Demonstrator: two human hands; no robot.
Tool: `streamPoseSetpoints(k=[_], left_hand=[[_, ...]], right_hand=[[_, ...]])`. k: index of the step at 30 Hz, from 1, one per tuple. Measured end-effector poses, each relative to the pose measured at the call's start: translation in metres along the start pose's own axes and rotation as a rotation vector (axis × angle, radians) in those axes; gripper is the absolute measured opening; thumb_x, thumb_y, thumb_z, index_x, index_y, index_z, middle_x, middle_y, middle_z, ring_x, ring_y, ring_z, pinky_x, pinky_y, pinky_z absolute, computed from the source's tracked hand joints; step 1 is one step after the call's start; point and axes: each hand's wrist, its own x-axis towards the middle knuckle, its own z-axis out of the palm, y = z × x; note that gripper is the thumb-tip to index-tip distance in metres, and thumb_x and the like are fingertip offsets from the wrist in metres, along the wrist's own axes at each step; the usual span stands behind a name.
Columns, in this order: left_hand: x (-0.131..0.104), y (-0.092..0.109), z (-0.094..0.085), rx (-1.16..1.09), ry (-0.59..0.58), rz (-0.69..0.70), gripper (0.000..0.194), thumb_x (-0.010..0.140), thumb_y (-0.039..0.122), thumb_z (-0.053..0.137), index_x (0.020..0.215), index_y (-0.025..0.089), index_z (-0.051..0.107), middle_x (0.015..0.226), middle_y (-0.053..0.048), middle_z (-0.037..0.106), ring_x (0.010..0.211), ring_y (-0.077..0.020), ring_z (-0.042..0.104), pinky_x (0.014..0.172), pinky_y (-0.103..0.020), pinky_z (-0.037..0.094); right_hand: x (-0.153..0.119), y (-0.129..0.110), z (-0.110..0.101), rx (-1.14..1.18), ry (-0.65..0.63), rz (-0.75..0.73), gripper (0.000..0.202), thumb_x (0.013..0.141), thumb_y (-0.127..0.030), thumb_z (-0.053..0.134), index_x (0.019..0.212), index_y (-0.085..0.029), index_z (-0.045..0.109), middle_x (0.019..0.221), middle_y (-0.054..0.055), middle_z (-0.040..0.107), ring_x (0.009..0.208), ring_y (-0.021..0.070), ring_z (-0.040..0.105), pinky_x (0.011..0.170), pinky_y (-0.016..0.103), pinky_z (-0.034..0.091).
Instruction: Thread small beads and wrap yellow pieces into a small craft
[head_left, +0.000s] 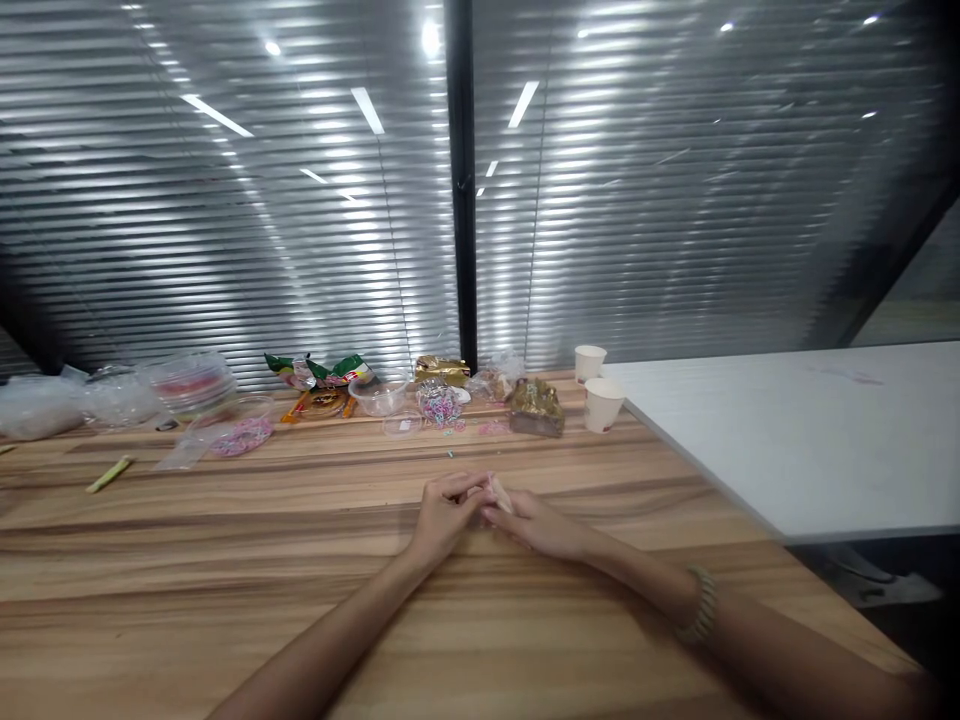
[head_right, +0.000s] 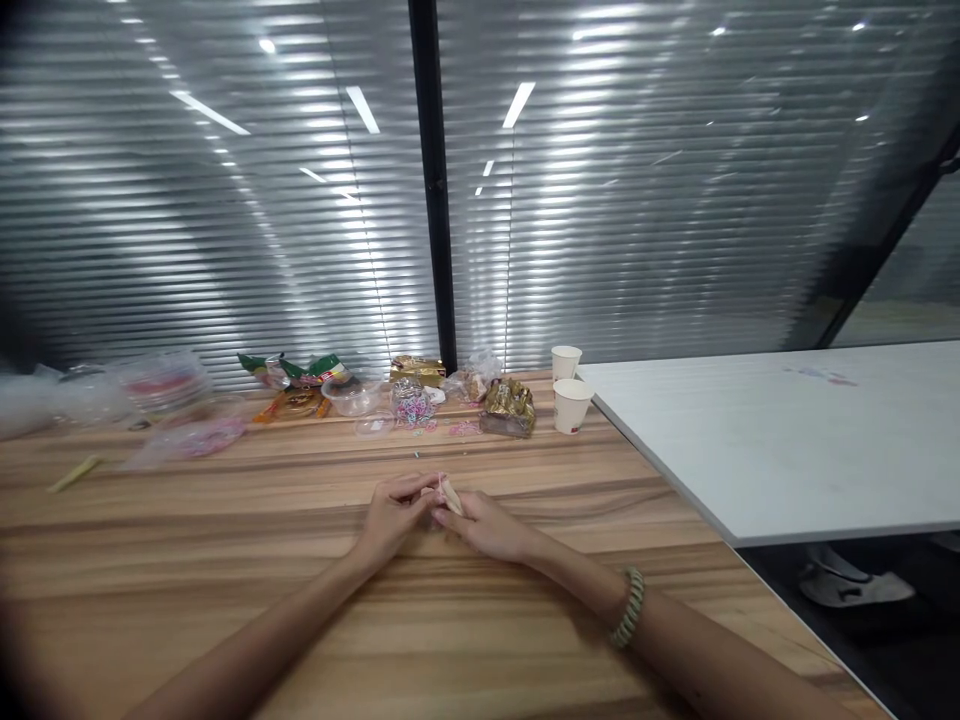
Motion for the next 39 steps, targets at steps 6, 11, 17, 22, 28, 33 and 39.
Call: streamPoseSetpoints(k=[6, 11, 17, 22, 28, 33, 39], left_hand=[[-0.001, 0.001, 0.0, -0.024, -0.039, 0.043, 0.025, 0.069, 0.032, 0.058, 0.085, 0.016, 0.068, 0.077, -0.008, 0.066, 0.061, -0.014, 0.056, 0.055, -0.022, 0.044], [-0.001, 0.0, 0.001, -0.043, -0.03, -0.024, 0.021, 0.066, 0.033, 0.061, 0.074, 0.014, 0.068, 0.073, -0.007, 0.066, 0.053, -0.0119, 0.054, 0.049, -0.02, 0.041], [0.0, -0.006, 0.001, -0.006, 0.005, -0.068, 0.019, 0.066, 0.033, 0.06, 0.071, 0.015, 0.067, 0.071, -0.005, 0.066, 0.046, -0.0085, 0.048, 0.045, -0.019, 0.038], [0.001, -0.008, 0.001, 0.023, 0.07, -0.135, 0.024, 0.065, 0.036, 0.059, 0.074, 0.014, 0.066, 0.064, -0.004, 0.065, 0.048, -0.0106, 0.05, 0.047, -0.02, 0.038], [0.003, -0.011, 0.003, -0.052, -0.015, -0.159, 0.024, 0.066, 0.035, 0.058, 0.072, 0.013, 0.064, 0.064, -0.003, 0.063, 0.044, -0.008, 0.046, 0.042, -0.019, 0.035], [0.003, -0.01, 0.003, -0.192, -0.122, -0.206, 0.03, 0.066, 0.038, 0.06, 0.08, 0.011, 0.061, 0.063, -0.004, 0.06, 0.043, -0.0079, 0.046, 0.04, -0.018, 0.036], [0.004, -0.011, 0.003, -0.187, -0.176, -0.212, 0.031, 0.067, 0.04, 0.058, 0.075, 0.01, 0.061, 0.067, -0.004, 0.06, 0.042, -0.0064, 0.045, 0.042, -0.019, 0.038]], right_hand=[[0.002, 0.002, -0.002, 0.02, -0.045, -0.039, 0.032, 0.086, -0.038, 0.032, 0.085, -0.016, 0.056, 0.086, 0.003, 0.057, 0.078, 0.0142, 0.05, 0.074, 0.026, 0.04], [0.0, -0.002, -0.002, 0.048, -0.05, 0.019, 0.033, 0.084, -0.041, 0.035, 0.087, -0.017, 0.057, 0.078, 0.002, 0.057, 0.06, 0.0106, 0.05, 0.057, 0.022, 0.041], [-0.007, -0.005, 0.0, -0.002, 0.116, 0.041, 0.035, 0.081, -0.041, 0.042, 0.107, -0.018, 0.05, 0.079, 0.004, 0.06, 0.06, 0.0133, 0.054, 0.055, 0.025, 0.044], [-0.008, 0.002, 0.001, -0.299, 0.288, -0.1, 0.029, 0.085, -0.03, 0.038, 0.11, -0.02, 0.051, 0.11, 0.008, 0.055, 0.099, 0.0193, 0.05, 0.085, 0.033, 0.038], [-0.007, 0.009, 0.001, -0.625, 0.258, -0.098, 0.027, 0.087, -0.022, 0.031, 0.098, -0.017, 0.056, 0.09, 0.008, 0.061, 0.08, 0.0185, 0.055, 0.071, 0.031, 0.041], [-0.009, 0.009, 0.0, -0.688, 0.272, -0.07, 0.027, 0.086, -0.019, 0.03, 0.089, -0.016, 0.056, 0.082, 0.008, 0.061, 0.073, 0.018, 0.054, 0.064, 0.028, 0.039], [-0.009, 0.008, 0.0, -0.633, 0.329, -0.046, 0.024, 0.085, -0.017, 0.031, 0.083, -0.016, 0.055, 0.078, 0.007, 0.061, 0.07, 0.0168, 0.054, 0.063, 0.026, 0.037]])
